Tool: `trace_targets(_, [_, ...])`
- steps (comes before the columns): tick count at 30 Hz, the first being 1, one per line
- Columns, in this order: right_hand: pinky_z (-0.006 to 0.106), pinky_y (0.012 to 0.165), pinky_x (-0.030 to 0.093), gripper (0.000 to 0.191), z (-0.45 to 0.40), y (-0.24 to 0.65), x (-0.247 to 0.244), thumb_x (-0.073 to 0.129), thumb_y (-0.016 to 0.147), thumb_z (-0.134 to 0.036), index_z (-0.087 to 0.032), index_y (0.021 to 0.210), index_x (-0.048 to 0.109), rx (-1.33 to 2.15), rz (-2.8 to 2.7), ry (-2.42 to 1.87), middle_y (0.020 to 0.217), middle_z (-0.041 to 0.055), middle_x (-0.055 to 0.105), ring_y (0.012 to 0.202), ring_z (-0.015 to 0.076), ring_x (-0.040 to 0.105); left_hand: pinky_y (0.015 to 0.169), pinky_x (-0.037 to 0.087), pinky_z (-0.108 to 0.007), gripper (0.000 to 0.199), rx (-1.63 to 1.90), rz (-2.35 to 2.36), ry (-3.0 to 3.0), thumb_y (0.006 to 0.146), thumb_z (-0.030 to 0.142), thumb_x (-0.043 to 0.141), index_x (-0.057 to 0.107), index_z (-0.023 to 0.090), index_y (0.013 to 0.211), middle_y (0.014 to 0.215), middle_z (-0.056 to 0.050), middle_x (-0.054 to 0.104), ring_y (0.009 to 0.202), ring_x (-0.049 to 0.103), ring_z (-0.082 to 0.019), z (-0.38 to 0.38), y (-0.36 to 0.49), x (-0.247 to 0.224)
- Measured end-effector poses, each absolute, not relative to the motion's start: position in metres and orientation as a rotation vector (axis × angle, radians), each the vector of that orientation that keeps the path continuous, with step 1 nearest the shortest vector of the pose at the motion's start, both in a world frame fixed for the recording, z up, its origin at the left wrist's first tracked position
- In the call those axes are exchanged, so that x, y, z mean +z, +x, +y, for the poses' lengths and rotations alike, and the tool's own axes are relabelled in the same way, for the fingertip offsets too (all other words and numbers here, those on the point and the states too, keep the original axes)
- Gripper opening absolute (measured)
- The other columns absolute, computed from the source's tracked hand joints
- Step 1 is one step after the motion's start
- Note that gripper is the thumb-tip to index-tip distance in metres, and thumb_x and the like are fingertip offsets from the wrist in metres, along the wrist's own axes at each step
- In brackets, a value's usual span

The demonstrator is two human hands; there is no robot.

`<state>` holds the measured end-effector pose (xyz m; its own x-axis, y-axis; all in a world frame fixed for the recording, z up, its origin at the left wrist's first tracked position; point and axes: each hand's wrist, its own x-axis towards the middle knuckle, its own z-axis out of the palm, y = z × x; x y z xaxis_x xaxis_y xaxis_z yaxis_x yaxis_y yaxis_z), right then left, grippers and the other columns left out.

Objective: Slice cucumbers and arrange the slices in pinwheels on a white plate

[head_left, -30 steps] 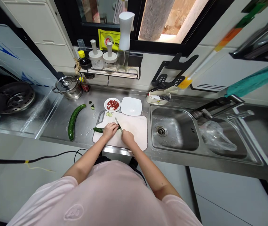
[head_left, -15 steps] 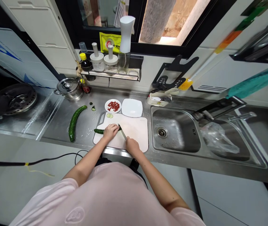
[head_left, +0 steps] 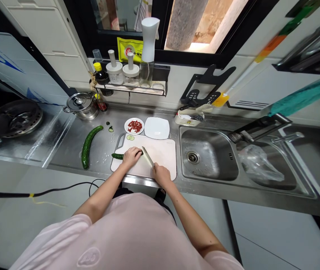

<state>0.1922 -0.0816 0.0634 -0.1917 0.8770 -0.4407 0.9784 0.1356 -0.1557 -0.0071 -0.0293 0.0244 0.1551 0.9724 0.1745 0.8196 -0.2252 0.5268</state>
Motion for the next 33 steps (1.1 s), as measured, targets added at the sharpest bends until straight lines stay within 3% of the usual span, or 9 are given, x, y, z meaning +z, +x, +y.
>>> trace_targets(7, [0.027, 0.067, 0.034, 0.027, -0.075, 0.211, 0.068, 0.031, 0.096, -0.021, -0.023, 0.112, 0.053, -0.317, 2.174, 1.901, 0.091, 0.0075, 0.064, 0.08, 0.0187, 0.062, 0.086, 0.045, -0.029, 0.026, 0.979, 1.796, 1.87, 0.092, 0.034, 0.044, 0.065, 0.021, 0.101, 0.101, -0.005, 0.066, 0.095, 0.059, -0.017, -0.025, -0.014, 0.028])
trace_targets(13, [0.028, 0.068, 0.03, 0.023, -0.074, 0.22, 0.067, 0.045, 0.092, -0.029, -0.023, 0.111, 0.057, -0.139, 2.258, 2.014, 0.091, 0.0071, 0.062, 0.082, 0.0189, 0.057, 0.083, 0.048, -0.029, 0.027, 1.093, 1.783, 1.698, 0.091, 0.037, 0.047, 0.064, 0.021, 0.104, 0.102, -0.005, 0.066, 0.091, 0.061, -0.016, -0.016, -0.015, 0.044])
trace_targets(18, [0.03, 0.071, 0.027, 0.032, -0.074, 0.223, 0.063, 0.054, 0.087, -0.03, -0.02, 0.117, 0.057, -0.042, 2.371, 2.043, 0.09, 0.0073, 0.061, 0.084, 0.0199, 0.051, 0.094, 0.043, -0.034, 0.027, 0.923, 1.649, 1.953, 0.085, 0.041, 0.056, 0.067, 0.023, 0.102, 0.107, -0.004, 0.065, 0.104, 0.057, -0.019, -0.014, -0.005, 0.064])
trace_targets(25, [0.031, 0.075, 0.026, 0.038, -0.075, 0.223, 0.071, 0.045, 0.091, -0.032, -0.018, 0.126, 0.053, -0.137, 2.416, 1.971, 0.093, 0.011, 0.058, 0.087, 0.0221, 0.045, 0.099, 0.037, -0.039, 0.03, 0.566, 1.518, 2.112, 0.08, 0.045, 0.061, 0.07, 0.026, 0.102, 0.109, -0.006, 0.064, 0.105, 0.055, -0.023, -0.016, 0.009, 0.075])
trace_targets(33, [0.031, 0.076, 0.026, 0.036, -0.075, 0.229, 0.07, 0.047, 0.09, -0.03, -0.017, 0.123, 0.055, -0.166, 2.38, 1.974, 0.094, 0.011, 0.058, 0.088, 0.0223, 0.045, 0.086, 0.044, -0.03, 0.013, 0.715, 1.47, 1.972, 0.078, 0.031, 0.062, 0.069, 0.023, 0.087, 0.093, -0.003, 0.066, 0.092, 0.059, -0.017, -0.014, 0.014, 0.07])
